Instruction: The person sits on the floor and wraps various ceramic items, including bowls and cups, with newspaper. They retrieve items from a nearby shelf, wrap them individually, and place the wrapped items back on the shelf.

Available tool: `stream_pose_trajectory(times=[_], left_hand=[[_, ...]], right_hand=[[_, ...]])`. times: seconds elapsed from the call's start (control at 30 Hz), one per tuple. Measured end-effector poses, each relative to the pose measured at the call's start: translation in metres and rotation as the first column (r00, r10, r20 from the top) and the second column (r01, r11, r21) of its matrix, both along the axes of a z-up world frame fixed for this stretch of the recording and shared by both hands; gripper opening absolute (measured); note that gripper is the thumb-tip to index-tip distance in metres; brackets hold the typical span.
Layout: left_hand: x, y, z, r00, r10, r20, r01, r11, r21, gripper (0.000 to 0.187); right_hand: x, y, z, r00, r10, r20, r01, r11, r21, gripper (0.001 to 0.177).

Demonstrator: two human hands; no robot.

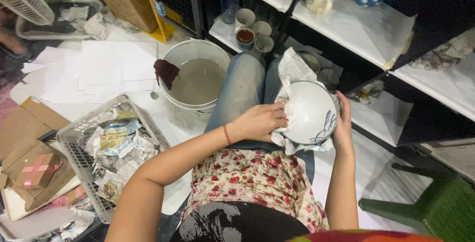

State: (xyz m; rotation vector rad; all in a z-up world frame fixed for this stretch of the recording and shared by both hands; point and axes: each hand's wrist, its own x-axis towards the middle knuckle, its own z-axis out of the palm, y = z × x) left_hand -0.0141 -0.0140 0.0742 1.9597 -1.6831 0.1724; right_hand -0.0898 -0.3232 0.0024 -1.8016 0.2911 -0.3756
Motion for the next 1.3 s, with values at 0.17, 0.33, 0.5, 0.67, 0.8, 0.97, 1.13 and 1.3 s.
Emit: stream_pose_trajectory(times=[0.17, 0.33, 0.5, 0.67, 0.8, 0.97, 1.13, 1.3], left_hand=[[-0.002, -0.002, -0.004, 0.998, 0.050, 0.032, -0.050, 0.998, -0.028, 0.035], [-0.003, -0.005, -0.014, 0.996, 0.074, 0.041, -0.072, 0.996, -0.050, 0.037], [-0.003, -0.004, -0.022, 0.998, 0.066, 0.011, -0.065, 0.994, -0.090, 0.045], [-0.003, -0.004, -0.025, 0.997, 0.071, 0.005, -0.070, 0.988, -0.137, 0.048], [-0.002, -0.004, -0.021, 0.998, 0.056, -0.035, -0.060, 0.991, -0.116, 0.047], [-0.001, -0.010, -0.012, 0.999, 0.019, -0.038, -0.024, 0.992, -0.125, 0.049], [0.003, -0.012, -0.011, 0.999, -0.030, -0.024, 0.026, 0.991, -0.130, 0.051], [0.006, -0.011, -0.012, 1.000, -0.002, 0.009, 0.004, 0.991, -0.136, 0.048]], right_hand=[[-0.003, -0.031, -0.020, 0.967, 0.166, -0.192, -0.199, 0.966, -0.167, 0.062], [-0.030, -0.036, -0.030, 0.942, 0.300, -0.148, -0.333, 0.890, -0.313, 0.085], [-0.061, -0.003, -0.017, 0.962, 0.193, -0.194, -0.268, 0.806, -0.528, 0.076], [-0.079, 0.022, 0.004, 0.972, 0.096, -0.216, -0.215, 0.739, -0.638, 0.063], [-0.088, 0.022, 0.001, 0.956, -0.037, -0.290, -0.128, 0.839, -0.528, 0.044], [-0.101, 0.016, -0.007, 0.975, -0.193, 0.114, 0.219, 0.932, -0.290, 0.028], [-0.097, 0.030, 0.004, 0.738, -0.322, 0.593, 0.534, 0.816, -0.221, 0.033], [-0.075, 0.048, 0.037, 0.817, -0.060, 0.573, 0.443, 0.702, -0.558, 0.018]])
